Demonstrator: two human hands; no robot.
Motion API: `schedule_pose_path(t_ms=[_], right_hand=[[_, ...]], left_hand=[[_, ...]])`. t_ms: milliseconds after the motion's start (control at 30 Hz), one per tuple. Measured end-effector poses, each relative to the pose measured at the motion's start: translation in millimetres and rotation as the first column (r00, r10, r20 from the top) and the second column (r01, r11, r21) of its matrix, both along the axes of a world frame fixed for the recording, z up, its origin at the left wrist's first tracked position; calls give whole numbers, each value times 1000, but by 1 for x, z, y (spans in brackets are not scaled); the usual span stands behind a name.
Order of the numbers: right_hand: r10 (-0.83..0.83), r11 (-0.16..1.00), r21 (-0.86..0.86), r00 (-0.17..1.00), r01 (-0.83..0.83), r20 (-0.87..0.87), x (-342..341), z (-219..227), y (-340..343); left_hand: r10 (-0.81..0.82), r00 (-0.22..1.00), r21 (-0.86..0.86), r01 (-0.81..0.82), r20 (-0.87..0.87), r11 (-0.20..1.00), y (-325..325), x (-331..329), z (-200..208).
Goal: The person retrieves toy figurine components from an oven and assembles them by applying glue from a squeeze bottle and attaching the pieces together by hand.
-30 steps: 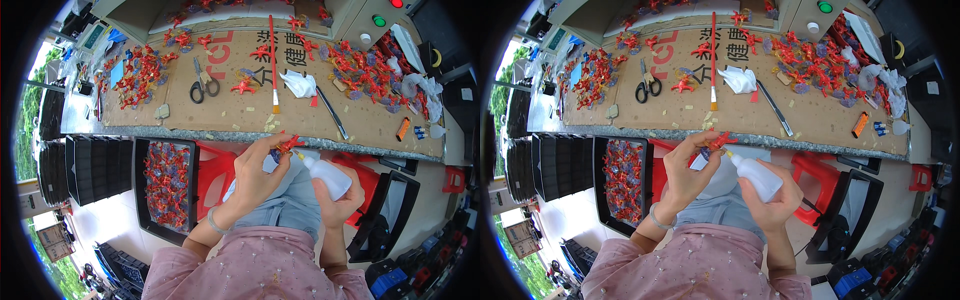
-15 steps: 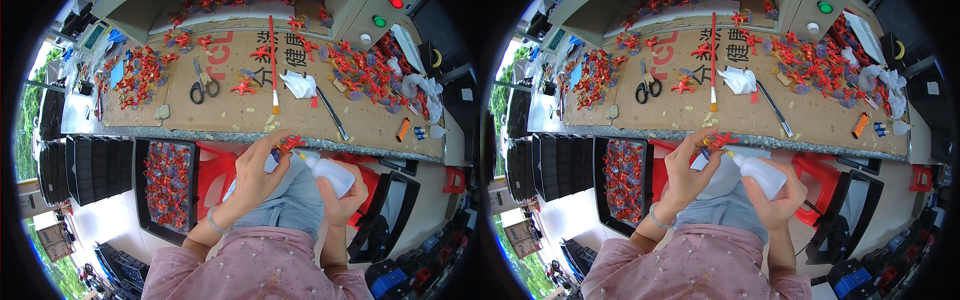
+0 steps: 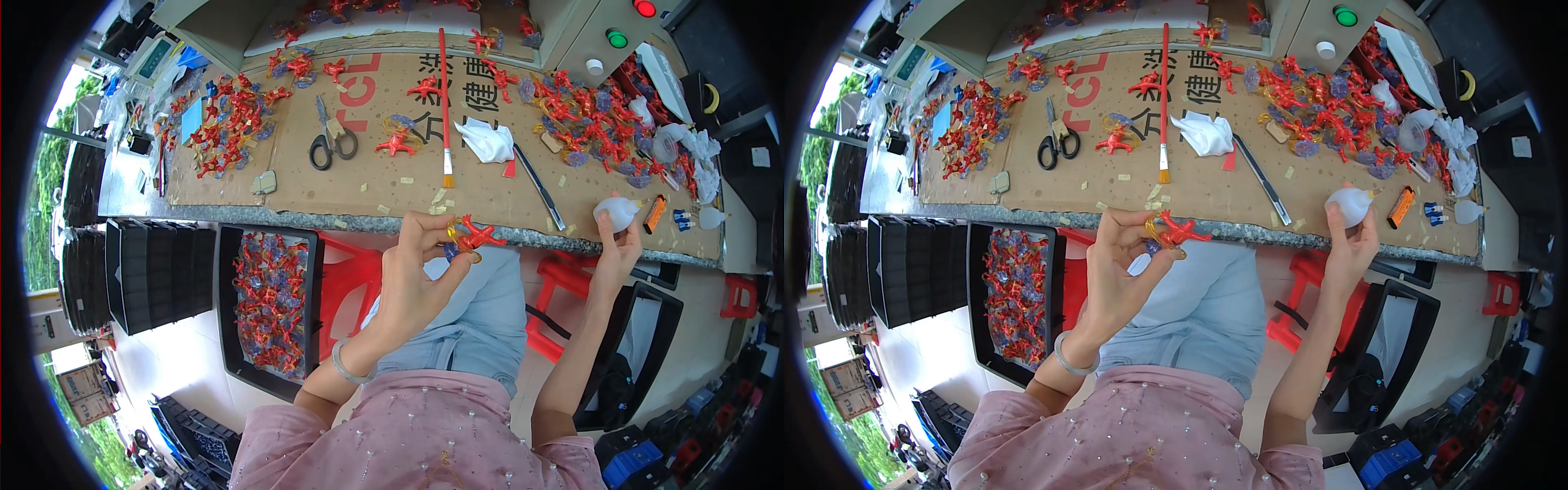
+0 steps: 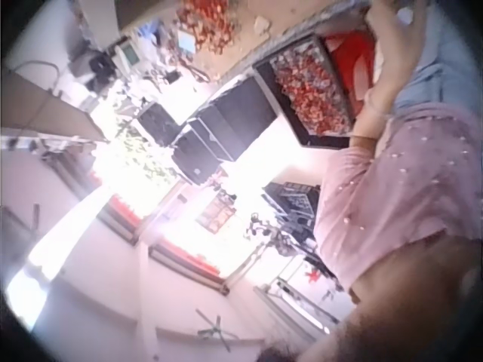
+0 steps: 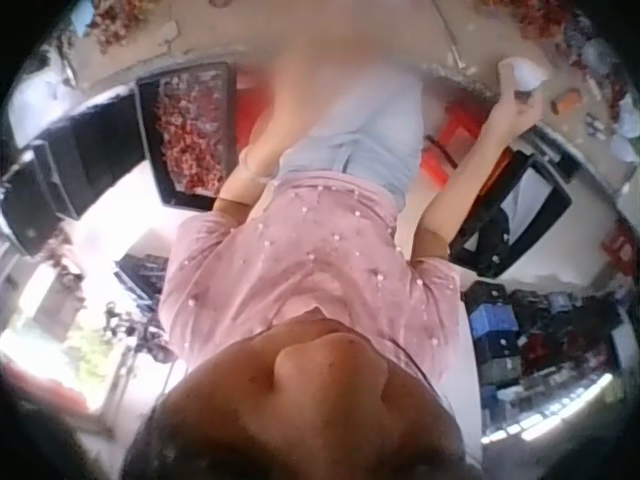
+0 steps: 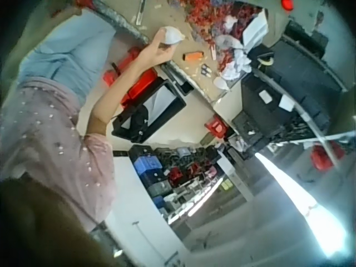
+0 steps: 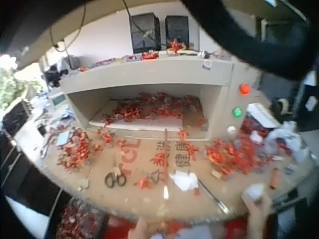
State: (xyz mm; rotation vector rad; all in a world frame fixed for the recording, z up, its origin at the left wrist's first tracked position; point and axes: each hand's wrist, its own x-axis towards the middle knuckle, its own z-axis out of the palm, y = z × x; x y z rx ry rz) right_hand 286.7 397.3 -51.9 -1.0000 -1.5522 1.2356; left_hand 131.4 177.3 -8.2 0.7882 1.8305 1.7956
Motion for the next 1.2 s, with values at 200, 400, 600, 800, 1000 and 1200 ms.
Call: schedule_pose_path(t_ms=[200, 400, 600, 800, 1000, 1200], right_hand=[[4, 994, 105, 973, -29, 231, 2, -5, 5], [-418, 807, 509, 898, 298, 137, 2, 35, -56], [423, 888, -185, 906, -420, -26, -14, 29, -99], [490, 845, -251, 872, -472, 12, -20, 27, -104], [473, 875, -147, 880, -462, 47, -23, 20, -110], [470, 882, -93, 878, -462, 90, -21, 24, -109]], left_hand=[[-69, 998, 2, 69, 6, 998, 0, 0, -12], [-162, 983, -32, 165, 83, 986, 2, -2, -9], [-380, 924, -145, 383, 50, 912, 5, -2, -3], [-325, 945, -165, 326, 36, 931, 2, -3, -2], [-247, 966, -73, 242, -78, 968, 1, 0, -11], [-274, 961, -41, 273, -30, 961, 1, -1, -14]])
